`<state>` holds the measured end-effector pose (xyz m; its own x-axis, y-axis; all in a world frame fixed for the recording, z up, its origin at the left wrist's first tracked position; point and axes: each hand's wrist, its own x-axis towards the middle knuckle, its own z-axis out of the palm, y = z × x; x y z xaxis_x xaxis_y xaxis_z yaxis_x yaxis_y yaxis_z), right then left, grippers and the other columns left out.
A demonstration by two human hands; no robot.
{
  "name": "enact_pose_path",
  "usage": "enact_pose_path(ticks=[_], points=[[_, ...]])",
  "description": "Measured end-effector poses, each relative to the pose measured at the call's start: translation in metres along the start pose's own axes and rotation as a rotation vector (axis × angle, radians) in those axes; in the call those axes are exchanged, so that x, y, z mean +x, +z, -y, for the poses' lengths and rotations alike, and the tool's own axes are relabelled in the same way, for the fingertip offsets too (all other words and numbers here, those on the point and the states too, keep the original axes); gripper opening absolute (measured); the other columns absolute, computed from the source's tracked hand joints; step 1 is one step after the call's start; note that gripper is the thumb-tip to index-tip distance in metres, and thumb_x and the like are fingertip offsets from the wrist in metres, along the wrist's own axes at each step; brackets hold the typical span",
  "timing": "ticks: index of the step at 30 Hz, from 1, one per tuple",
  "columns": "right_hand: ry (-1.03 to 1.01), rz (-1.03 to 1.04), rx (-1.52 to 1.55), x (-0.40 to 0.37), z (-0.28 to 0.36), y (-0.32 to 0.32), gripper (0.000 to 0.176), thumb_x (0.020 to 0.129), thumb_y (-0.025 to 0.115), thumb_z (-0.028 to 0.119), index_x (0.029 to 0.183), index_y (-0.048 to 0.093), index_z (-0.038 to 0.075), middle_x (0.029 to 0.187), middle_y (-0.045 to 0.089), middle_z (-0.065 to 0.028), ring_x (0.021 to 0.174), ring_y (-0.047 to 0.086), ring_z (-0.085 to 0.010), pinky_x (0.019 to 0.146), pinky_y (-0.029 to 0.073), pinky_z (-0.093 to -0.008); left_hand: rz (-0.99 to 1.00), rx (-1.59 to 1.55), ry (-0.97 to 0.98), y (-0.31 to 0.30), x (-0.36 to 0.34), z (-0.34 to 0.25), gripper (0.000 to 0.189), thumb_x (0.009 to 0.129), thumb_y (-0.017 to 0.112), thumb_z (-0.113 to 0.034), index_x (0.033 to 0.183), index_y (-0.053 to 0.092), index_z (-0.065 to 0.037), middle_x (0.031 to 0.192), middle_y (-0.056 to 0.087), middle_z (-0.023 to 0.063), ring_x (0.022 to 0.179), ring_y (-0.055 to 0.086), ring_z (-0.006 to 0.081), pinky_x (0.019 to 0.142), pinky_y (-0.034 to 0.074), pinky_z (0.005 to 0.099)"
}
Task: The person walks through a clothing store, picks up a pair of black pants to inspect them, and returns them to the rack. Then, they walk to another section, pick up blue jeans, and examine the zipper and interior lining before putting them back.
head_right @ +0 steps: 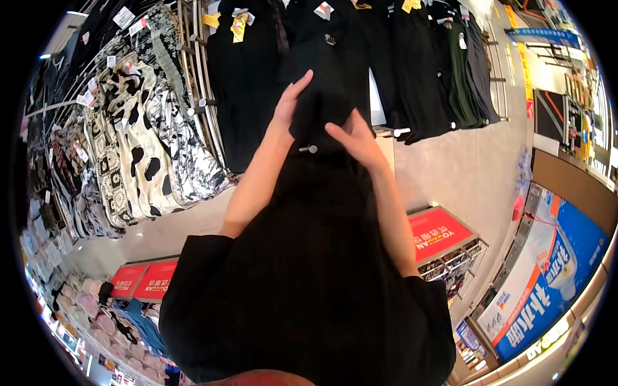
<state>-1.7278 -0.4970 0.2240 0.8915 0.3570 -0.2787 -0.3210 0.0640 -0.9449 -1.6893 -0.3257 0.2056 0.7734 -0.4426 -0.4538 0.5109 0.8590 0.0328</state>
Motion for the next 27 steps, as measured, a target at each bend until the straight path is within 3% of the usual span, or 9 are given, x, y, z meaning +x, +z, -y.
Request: enact_pose_path(ticks=[2, 9, 12, 16, 18, 21, 23, 25, 27], points=[[0.089, -0.044, 0.047, -0.014, -0.006, 0.011, 0.033, 0.093, 0.060, 0.010, 0.124, 0.053, 0.001, 0.103, 0.064, -0.0042, 0.086, 0.060, -0.0089, 0.076, 0.050, -0.0255, -0.056, 0.081, 0.052, 0.008, -0.006, -0.003, 0.016, 0.088, 0.068, -0.021, 0.091, 0.062, -0.007, 0.088, 0.068, 0.0064, 0.077, 0.068, 0.0189, 0.075, 0.056, 0.0309], [0.090, -0.154, 0.174, -0.020, 0.034, 0.024, 0.017, 0.096, 0.058, 0.019, 0.105, 0.063, 0.005, 0.082, 0.066, 0.0036, 0.065, 0.057, -0.0019, 0.053, 0.043, -0.0182, 0.150, 0.249, 0.297, -0.010, -0.059, -0.009, 0.034, 0.086, 0.062, 0.002, 0.119, 0.054, 0.002, 0.115, 0.063, 0.0099, 0.103, 0.063, 0.0204, 0.087, 0.054, 0.0340], [0.010, -0.282, -0.171, -0.009, 0.048, 0.035, 0.029, 0.095, 0.061, 0.022, 0.069, 0.054, 0.008, 0.057, 0.044, 0.0106, 0.051, 0.036, 0.0024, 0.042, 0.028, -0.0169, 0.052, 0.300, 0.354, -0.028, -0.068, -0.008, 0.028, 0.085, 0.063, 0.004, 0.113, 0.058, 0.006, 0.110, 0.065, 0.0117, 0.100, 0.064, 0.0192, 0.089, 0.053, 0.0317], [-0.154, -0.242, -0.411, 0.012, 0.057, 0.046, 0.044, 0.094, 0.062, 0.022, 0.059, 0.040, 0.008, 0.056, 0.028, 0.0108, 0.054, 0.021, 0.0010, 0.047, 0.013, -0.0228, -0.202, 0.321, 0.454, -0.046, -0.086, -0.008, 0.023, 0.087, 0.066, -0.004, 0.107, 0.061, 0.005, 0.100, 0.067, 0.0089, 0.091, 0.065, 0.0166, 0.084, 0.052, 0.0295], [-0.092, -0.202, -0.257, 0.024, 0.054, 0.055, 0.042, 0.096, 0.059, 0.023, 0.061, 0.042, 0.008, 0.059, 0.032, 0.0101, 0.056, 0.024, 0.0007, 0.049, 0.017, -0.0218, -0.305, 0.341, 0.505, -0.055, -0.091, -0.008, 0.027, 0.088, 0.066, -0.008, 0.111, 0.058, 0.003, 0.099, 0.066, 0.0079, 0.089, 0.064, 0.0154, 0.082, 0.052, 0.0297], [0.035, -0.184, -0.020, 0.029, 0.056, 0.084, 0.039, 0.099, 0.054, 0.025, 0.064, 0.047, 0.008, 0.063, 0.041, 0.0092, 0.058, 0.033, 0.0017, 0.051, 0.026, -0.0190, -0.811, 0.968, 1.087, -0.062, -0.100, 0.007, 0.056, 0.084, 0.071, -0.017, 0.131, 0.042, -0.003, 0.122, 0.054, 0.0140, 0.110, 0.054, 0.0205, 0.088, 0.046, 0.0316], [0.134, -0.200, 0.121, 0.028, 0.057, 0.095, 0.039, 0.100, 0.051, 0.027, 0.067, 0.049, 0.008, 0.065, 0.046, 0.0086, 0.060, 0.038, 0.0022, 0.052, 0.031, -0.0176, -0.665, 1.161, 1.311, -0.047, -0.116, 0.012, 0.055, 0.079, 0.074, -0.013, 0.126, 0.047, -0.004, 0.122, 0.053, 0.0120, 0.112, 0.052, 0.0222, 0.088, 0.045, 0.0329], [0.198, -0.036, 0.137, 0.031, 0.043, 0.088, 0.036, 0.102, 0.045, 0.030, 0.100, 0.063, -0.001, 0.102, 0.067, -0.0069, 0.093, 0.064, -0.0122, 0.082, 0.051, -0.0263, -0.412, 1.327, 1.269, -0.030, -0.122, 0.012, 0.039, 0.072, 0.077, -0.007, 0.106, 0.060, -0.004, 0.111, 0.059, 0.0110, 0.104, 0.058, 0.0246, 0.086, 0.047, 0.0329], [0.217, 0.018, 0.116, 0.037, 0.028, 0.068, 0.037, 0.102, 0.046, 0.032, 0.099, 0.062, -0.001, 0.099, 0.067, -0.0053, 0.091, 0.063, -0.0105, 0.081, 0.050, -0.0253, -0.364, 1.380, 1.293, -0.030, -0.109, 0.019, 0.031, 0.072, 0.076, -0.005, 0.100, 0.062, -0.003, 0.103, 0.062, 0.0109, 0.097, 0.061, 0.0250, 0.083, 0.048, 0.0321]])
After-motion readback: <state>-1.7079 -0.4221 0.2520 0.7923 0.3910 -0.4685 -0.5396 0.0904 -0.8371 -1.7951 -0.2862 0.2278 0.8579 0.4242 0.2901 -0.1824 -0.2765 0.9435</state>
